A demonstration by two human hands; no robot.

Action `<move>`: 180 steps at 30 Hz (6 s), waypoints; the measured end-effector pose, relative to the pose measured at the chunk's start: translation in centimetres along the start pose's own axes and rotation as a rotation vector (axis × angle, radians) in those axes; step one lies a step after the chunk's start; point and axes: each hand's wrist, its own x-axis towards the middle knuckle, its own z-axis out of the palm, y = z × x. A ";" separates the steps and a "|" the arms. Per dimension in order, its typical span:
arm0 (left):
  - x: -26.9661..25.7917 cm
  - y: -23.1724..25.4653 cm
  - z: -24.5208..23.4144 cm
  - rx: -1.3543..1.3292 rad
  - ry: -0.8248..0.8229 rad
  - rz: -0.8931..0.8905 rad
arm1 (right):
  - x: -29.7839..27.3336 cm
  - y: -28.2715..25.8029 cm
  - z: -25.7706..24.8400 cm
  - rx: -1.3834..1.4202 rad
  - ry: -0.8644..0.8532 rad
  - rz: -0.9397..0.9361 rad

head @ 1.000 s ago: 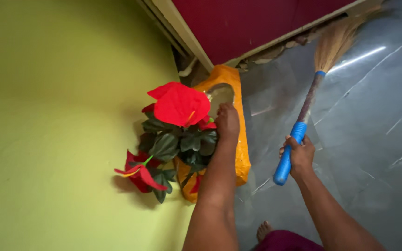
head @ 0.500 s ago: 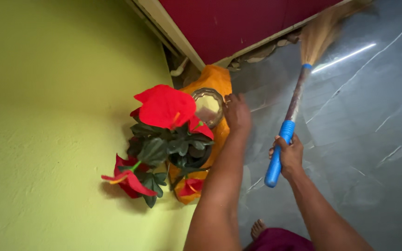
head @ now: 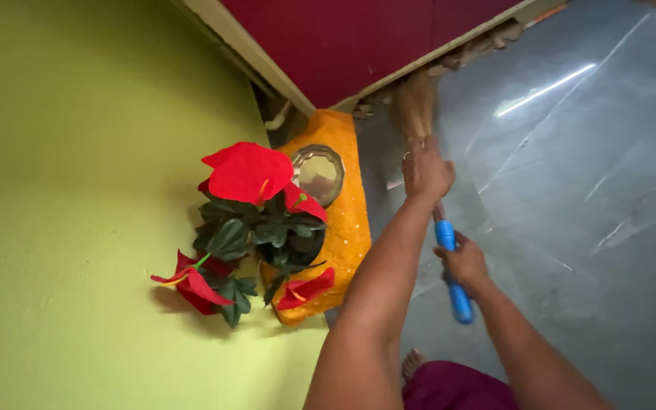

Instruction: The person clears a stack of items from the floor, including a book and a yellow cloth, and places them on a nearby bed. They then use a broom to sweep debris from the floor into a dustpan. Finally, they pull several sickle tools from under a cabinet and sweep the area clean.

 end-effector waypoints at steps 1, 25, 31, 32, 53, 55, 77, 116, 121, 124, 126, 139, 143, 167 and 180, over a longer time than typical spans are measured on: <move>-0.5 0.5 0.3 -0.011 -0.011 0.028 | 0.4 1.4 -1.5 -0.048 0.009 0.012; -9.5 16.2 4.2 -0.059 -0.173 0.158 | -3.8 14.6 -23.1 -0.515 0.124 -0.050; -11.9 20.7 5.0 -0.093 -0.186 0.200 | -5.2 24.3 -32.8 -0.385 0.273 0.193; -12.0 21.3 4.8 -0.092 -0.207 0.173 | -4.9 24.5 -35.8 -0.366 0.276 0.221; -15.8 39.3 6.9 -0.136 -0.245 0.310 | -12.0 25.8 -42.9 -0.500 0.214 0.050; -15.6 39.2 6.1 -0.135 -0.262 0.249 | -12.1 27.5 -46.3 -0.480 0.207 0.292; -7.0 26.2 -1.2 -0.143 -0.153 0.130 | -2.8 10.8 -36.1 -0.516 0.155 0.033; 13.3 -3.3 27.4 -0.052 -0.140 0.069 | 40.1 14.4 -32.1 -0.340 0.722 0.037; 14.8 -9.3 34.3 0.016 -0.124 0.107 | 45.5 18.7 -26.4 -0.435 0.574 0.032; 16.1 -12.1 37.2 0.084 -0.132 0.103 | 48.8 19.9 -23.9 -0.590 0.653 -0.045; 16.7 -13.7 38.6 0.117 -0.142 0.058 | 50.0 20.6 -22.7 -0.936 0.820 -0.351; 20.6 -16.1 34.7 0.280 -0.046 0.085 | 61.5 17.3 -16.6 -1.172 0.035 -0.356; 19.8 -17.6 31.8 0.276 0.058 0.154 | 60.4 18.1 -15.5 -1.228 0.073 -0.369; 26.4 -15.2 42.4 0.336 -0.317 -0.051 | 59.0 13.8 -15.1 -1.129 0.025 -0.206; 32.4 -10.1 45.8 0.379 -0.654 -0.160 | 58.7 12.1 -15.2 -1.085 -0.004 -0.139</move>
